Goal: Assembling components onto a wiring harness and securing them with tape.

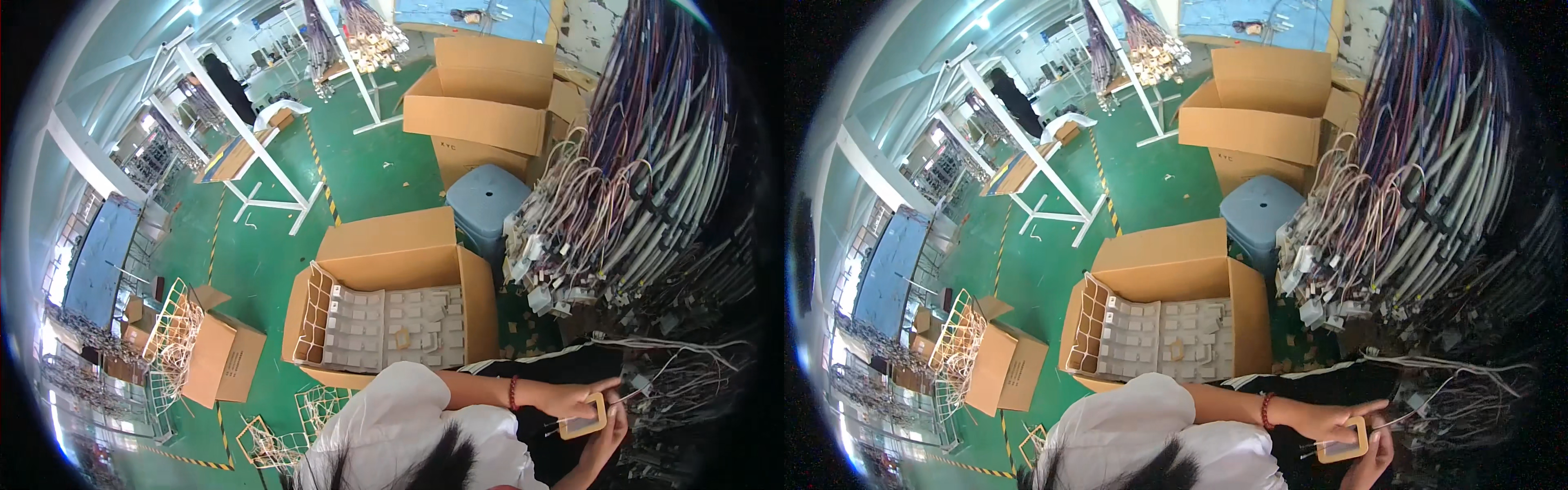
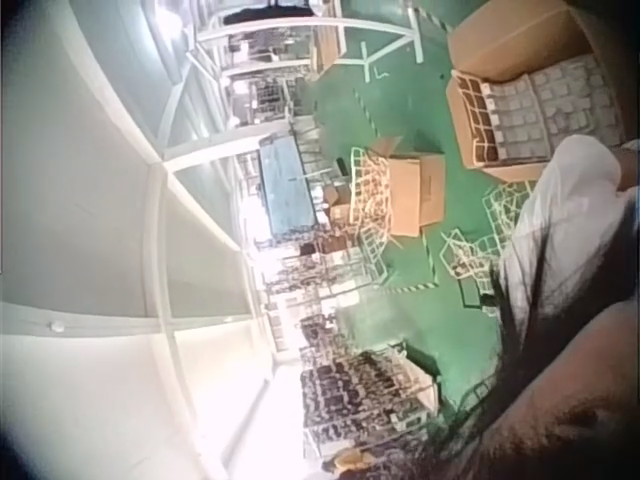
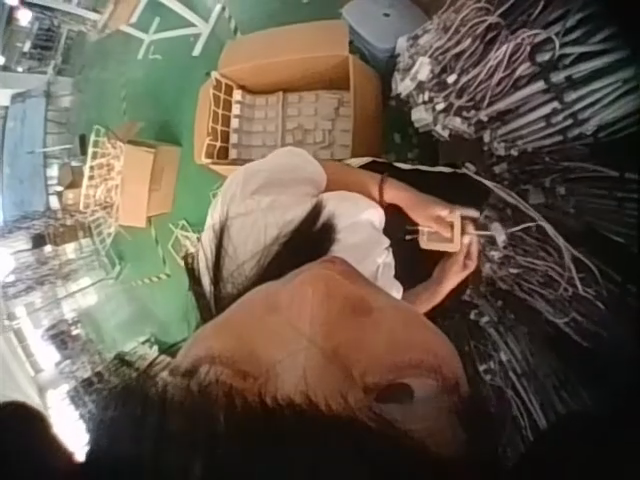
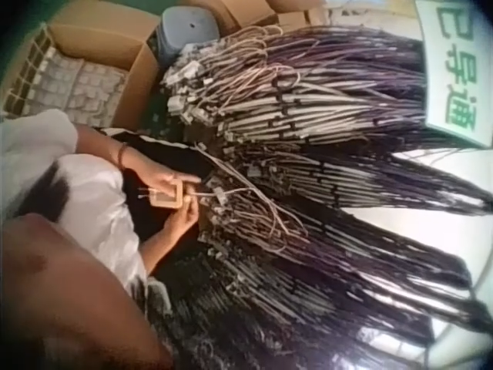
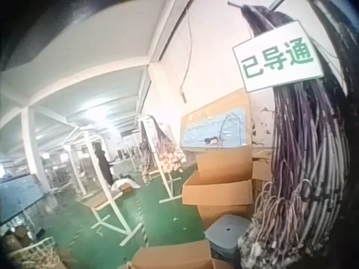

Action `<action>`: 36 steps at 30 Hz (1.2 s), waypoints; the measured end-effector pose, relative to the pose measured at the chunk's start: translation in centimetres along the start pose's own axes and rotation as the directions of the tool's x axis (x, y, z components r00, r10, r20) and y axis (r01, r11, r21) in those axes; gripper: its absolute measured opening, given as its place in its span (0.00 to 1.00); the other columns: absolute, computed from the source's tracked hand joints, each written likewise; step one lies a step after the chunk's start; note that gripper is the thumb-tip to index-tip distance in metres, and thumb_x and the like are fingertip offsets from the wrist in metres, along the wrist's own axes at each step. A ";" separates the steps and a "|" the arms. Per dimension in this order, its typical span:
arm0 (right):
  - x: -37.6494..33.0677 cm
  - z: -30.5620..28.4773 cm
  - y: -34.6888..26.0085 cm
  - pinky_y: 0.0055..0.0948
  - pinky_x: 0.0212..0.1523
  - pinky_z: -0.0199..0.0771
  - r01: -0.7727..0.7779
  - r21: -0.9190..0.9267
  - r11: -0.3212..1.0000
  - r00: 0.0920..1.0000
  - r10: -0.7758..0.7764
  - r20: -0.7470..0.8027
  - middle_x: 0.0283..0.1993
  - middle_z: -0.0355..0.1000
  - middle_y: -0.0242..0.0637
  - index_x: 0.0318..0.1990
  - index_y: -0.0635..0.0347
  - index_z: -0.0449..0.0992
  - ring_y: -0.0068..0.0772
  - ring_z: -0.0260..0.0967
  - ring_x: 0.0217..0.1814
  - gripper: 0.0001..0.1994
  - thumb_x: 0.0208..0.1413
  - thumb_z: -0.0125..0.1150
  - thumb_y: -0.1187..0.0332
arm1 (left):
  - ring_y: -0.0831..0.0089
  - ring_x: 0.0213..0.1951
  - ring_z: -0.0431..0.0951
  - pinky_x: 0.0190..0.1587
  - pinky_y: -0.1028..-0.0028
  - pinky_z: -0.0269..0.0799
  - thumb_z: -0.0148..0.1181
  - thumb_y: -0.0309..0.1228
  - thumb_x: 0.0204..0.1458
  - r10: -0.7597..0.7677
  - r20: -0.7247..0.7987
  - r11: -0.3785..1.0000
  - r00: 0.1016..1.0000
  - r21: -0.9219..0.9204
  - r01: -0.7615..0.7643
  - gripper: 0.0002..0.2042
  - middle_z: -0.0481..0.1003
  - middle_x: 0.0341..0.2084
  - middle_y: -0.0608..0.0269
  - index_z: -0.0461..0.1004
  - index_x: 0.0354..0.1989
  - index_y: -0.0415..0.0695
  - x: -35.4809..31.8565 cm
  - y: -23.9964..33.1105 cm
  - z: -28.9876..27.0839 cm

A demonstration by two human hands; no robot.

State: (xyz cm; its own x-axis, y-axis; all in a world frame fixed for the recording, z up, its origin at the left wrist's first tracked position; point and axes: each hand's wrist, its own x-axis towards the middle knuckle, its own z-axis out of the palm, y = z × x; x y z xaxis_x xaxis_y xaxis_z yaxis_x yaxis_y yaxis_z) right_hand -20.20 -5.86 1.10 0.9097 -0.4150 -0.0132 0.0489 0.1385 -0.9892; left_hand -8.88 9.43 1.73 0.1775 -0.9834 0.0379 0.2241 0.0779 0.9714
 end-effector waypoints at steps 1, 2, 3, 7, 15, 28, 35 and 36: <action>-0.7 0.6 -0.5 0.30 0.53 0.66 -0.024 0.029 0.999 0.997 0.026 -0.074 0.50 0.71 0.41 0.53 0.72 0.69 0.30 0.68 0.51 0.19 0.60 0.53 0.65 | 0.70 0.62 0.56 0.60 0.70 0.57 0.46 0.34 0.61 0.131 -0.002 0.970 0.991 0.204 -0.128 0.28 0.45 0.66 0.51 0.47 0.67 0.38 0.3 -0.3 0.0; -0.6 1.5 -1.2 0.31 0.53 0.66 -0.045 0.058 0.997 0.986 0.054 -0.157 0.50 0.71 0.42 0.54 0.73 0.69 0.29 0.68 0.51 0.21 0.58 0.56 0.64 | 0.69 0.65 0.52 0.62 0.68 0.54 0.47 0.34 0.60 0.263 0.030 0.886 0.964 0.389 -0.253 0.25 0.39 0.69 0.49 0.54 0.64 0.38 0.6 -0.7 -0.1; -0.5 1.2 -1.0 0.32 0.53 0.67 -0.037 0.065 0.997 0.997 0.041 -0.064 0.51 0.70 0.43 0.55 0.74 0.67 0.30 0.68 0.51 0.23 0.59 0.55 0.63 | 0.66 0.69 0.42 0.66 0.66 0.47 0.47 0.35 0.60 0.280 0.058 0.861 0.958 0.427 -0.278 0.21 0.30 0.69 0.48 0.62 0.59 0.38 0.4 -0.2 -0.4; -0.1 1.8 -0.5 0.32 0.55 0.65 -0.059 0.314 0.948 0.997 0.068 -0.018 0.51 0.71 0.39 0.52 0.67 0.71 0.29 0.68 0.53 0.20 0.60 0.52 0.60 | 0.72 0.62 0.58 0.60 0.71 0.59 0.52 0.39 0.56 0.196 0.018 0.968 0.980 -0.162 -0.191 0.26 0.55 0.63 0.55 0.58 0.60 0.39 -0.3 0.9 -1.8; -5.8 1.4 0.5 0.25 0.41 0.73 -0.212 0.217 0.953 0.911 0.273 -0.310 0.34 0.74 0.35 0.38 0.66 0.74 0.25 0.72 0.36 0.15 0.63 0.49 0.60 | 0.74 0.46 0.73 0.49 0.72 0.70 0.38 0.51 0.61 -0.121 -0.186 0.928 0.975 -0.370 0.045 0.24 0.69 0.44 0.63 0.60 0.53 0.43 2.0 -1.6 0.1; -7.4 4.4 2.0 0.21 0.26 0.66 -0.213 0.201 0.956 0.922 0.265 -0.281 0.23 0.65 0.28 0.40 0.66 0.75 0.18 0.63 0.24 0.12 0.62 0.51 0.65 | 0.76 0.40 0.72 0.43 0.76 0.69 0.33 0.49 0.63 -0.161 -0.294 0.966 0.942 -0.241 0.090 0.22 0.69 0.39 0.63 0.60 0.52 0.42 3.6 -2.2 1.8; -7.3 4.8 1.9 0.25 0.25 0.67 -0.122 -0.089 0.989 0.955 0.092 -0.281 0.24 0.66 0.36 0.41 0.67 0.72 0.25 0.65 0.22 0.09 0.61 0.52 0.70 | 0.66 0.37 0.76 0.39 0.68 0.74 0.39 0.51 0.61 -0.344 -0.402 0.879 0.848 -0.457 0.140 0.23 0.73 0.36 0.57 0.63 0.50 0.43 3.8 -3.2 1.6; -7.4 4.8 1.9 0.25 0.25 0.67 -0.123 -0.090 0.988 0.956 0.093 -0.279 0.24 0.66 0.36 0.41 0.67 0.72 0.25 0.65 0.22 0.09 0.61 0.52 0.70 | 0.66 0.36 0.76 0.39 0.68 0.74 0.39 0.51 0.61 -0.371 -0.404 0.869 0.836 -0.469 0.159 0.24 0.74 0.36 0.56 0.64 0.49 0.42 3.7 -3.1 1.7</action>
State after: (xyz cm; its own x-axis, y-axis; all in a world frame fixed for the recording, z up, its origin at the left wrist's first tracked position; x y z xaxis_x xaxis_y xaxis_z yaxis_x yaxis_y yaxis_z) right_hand -24.81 1.80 0.04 0.7587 -0.6350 -0.1456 -0.1004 0.1067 -0.9892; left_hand -10.51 5.23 -0.75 0.4523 -0.7850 -0.4233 0.6725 -0.0115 0.7400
